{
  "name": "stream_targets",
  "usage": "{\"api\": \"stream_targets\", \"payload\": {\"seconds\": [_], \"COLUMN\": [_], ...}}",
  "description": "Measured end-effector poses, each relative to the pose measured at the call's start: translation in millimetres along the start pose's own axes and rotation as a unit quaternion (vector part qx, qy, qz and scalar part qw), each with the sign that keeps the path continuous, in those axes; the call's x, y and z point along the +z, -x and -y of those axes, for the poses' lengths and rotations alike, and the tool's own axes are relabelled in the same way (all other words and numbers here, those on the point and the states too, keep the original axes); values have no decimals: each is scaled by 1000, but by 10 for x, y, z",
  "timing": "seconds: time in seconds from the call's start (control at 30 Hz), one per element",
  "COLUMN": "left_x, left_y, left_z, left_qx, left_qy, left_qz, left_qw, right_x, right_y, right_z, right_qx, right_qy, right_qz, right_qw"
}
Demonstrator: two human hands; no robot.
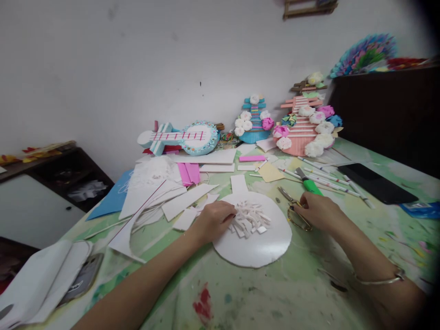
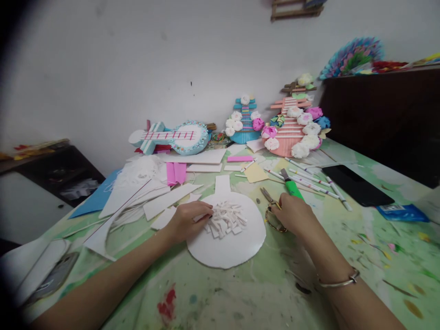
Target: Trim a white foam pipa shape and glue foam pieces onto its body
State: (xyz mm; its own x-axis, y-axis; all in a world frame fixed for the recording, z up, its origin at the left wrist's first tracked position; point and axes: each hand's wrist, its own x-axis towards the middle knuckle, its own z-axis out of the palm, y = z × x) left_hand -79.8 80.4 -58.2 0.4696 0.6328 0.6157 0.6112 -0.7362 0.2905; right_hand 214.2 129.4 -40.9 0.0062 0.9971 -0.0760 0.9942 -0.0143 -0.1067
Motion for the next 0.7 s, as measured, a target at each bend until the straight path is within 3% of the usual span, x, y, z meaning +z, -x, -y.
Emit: {"api": "stream_targets", "payload": {"seconds": [0.2, 0.57, 0.7], "left_x": [-24, -43, -27], "left_y": [18, 25, 41], "left_z": [27, -9, 16], "left_qx": [-40, -63, -60], "left_qy": [60, 66, 62], "left_qz": [5, -35, -6], "left_qw": [997, 995, 996], "right_x": [15, 10, 10], "right_y": [-8, -12, -16], "right_z": [-9, -7, -5], "right_qx": [0, 3, 4], "right_qy": [0, 1, 2], "right_qz": [-6, -2, -2], "right_qw": [1000, 1000, 1000]}}
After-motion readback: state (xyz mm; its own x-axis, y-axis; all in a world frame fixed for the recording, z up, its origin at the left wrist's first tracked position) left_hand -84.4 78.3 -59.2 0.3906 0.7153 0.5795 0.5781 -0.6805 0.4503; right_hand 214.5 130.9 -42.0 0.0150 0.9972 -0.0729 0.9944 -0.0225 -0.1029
